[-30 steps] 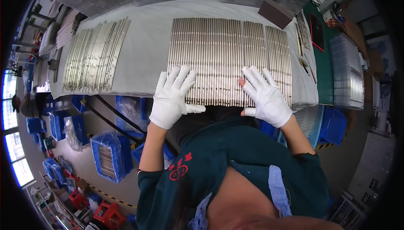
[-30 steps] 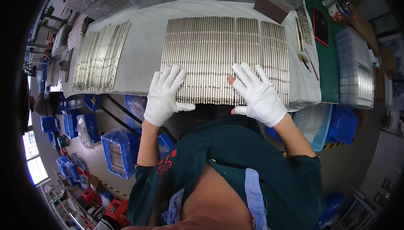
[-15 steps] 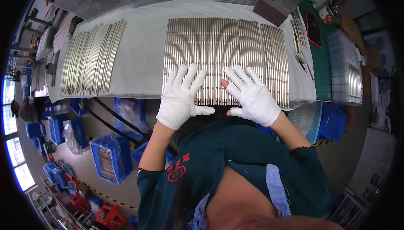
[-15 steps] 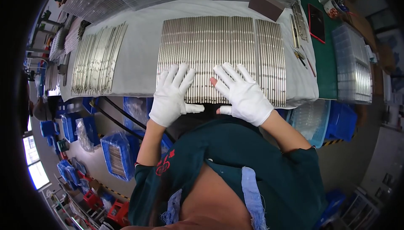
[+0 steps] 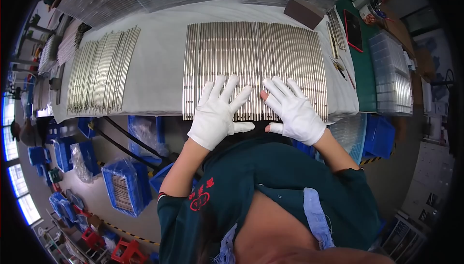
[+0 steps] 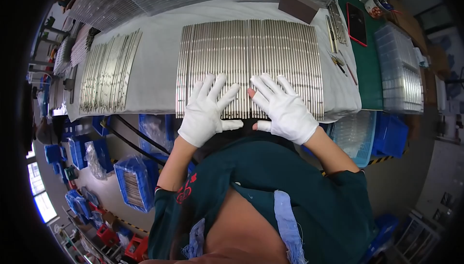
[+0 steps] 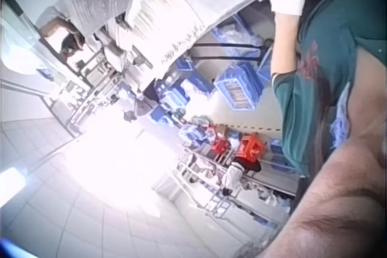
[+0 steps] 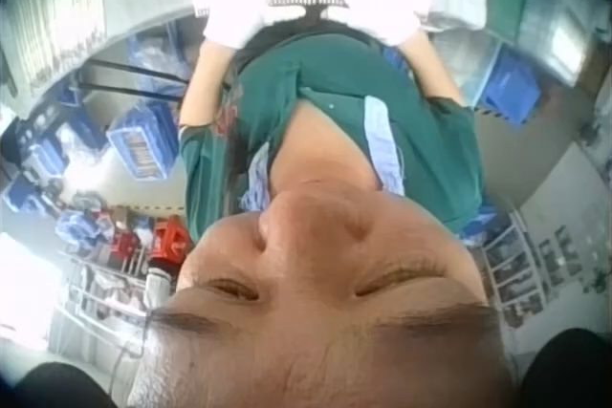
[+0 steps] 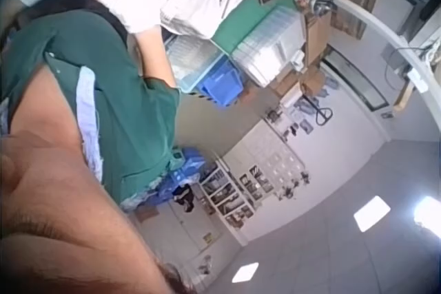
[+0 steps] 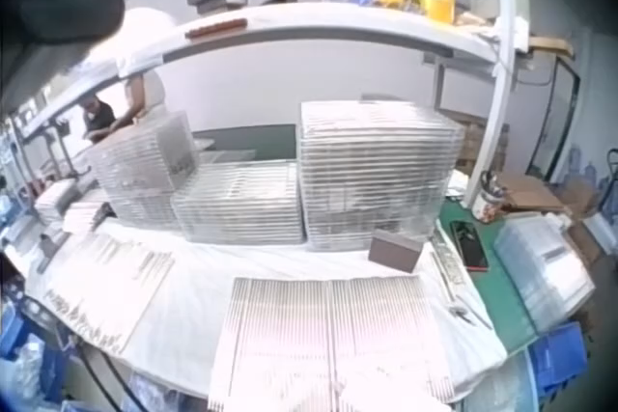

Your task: Arranging and aligning thin metal rods on a workbench using a small block.

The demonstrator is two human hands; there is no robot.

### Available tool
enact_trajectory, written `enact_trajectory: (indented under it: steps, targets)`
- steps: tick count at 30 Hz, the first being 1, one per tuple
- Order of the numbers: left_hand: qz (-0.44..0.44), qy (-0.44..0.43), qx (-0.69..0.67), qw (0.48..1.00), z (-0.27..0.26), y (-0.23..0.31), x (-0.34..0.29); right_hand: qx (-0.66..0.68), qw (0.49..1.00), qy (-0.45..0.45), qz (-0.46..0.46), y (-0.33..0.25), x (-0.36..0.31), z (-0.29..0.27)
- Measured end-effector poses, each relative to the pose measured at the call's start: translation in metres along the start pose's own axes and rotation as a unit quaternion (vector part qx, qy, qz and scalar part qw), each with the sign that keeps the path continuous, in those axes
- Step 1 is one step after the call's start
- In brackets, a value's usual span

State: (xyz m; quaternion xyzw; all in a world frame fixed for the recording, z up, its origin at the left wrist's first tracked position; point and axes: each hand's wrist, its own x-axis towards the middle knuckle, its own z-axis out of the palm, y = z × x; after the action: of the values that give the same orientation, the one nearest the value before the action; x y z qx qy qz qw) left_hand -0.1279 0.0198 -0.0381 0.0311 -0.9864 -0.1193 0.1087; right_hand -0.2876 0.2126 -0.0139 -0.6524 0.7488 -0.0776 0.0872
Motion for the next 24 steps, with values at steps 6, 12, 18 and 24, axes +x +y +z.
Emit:
enact_trajectory:
  steps: [6,12,18,24]
  targets:
    - [0.036,-0.018,-0.075,0.996,-0.007,0.015,0.004,0.000,0.999,0.041,0.007,0.003,0.004,-0.003]
    - [-0.094,0.019,0.069,0.993,-0.027,-0.027,-0.028,0.022,0.997,0.062,0.047,0.015,0.003,0.006]
    - [-0.130,-0.002,0.074,0.989,-0.018,-0.031,-0.047,0.017,0.996,0.060,0.063,0.013,0.005,0.006]
    - [-0.095,-0.008,0.050,0.994,-0.014,-0.010,-0.034,0.004,0.996,0.062,0.069,0.011,0.006,0.006]
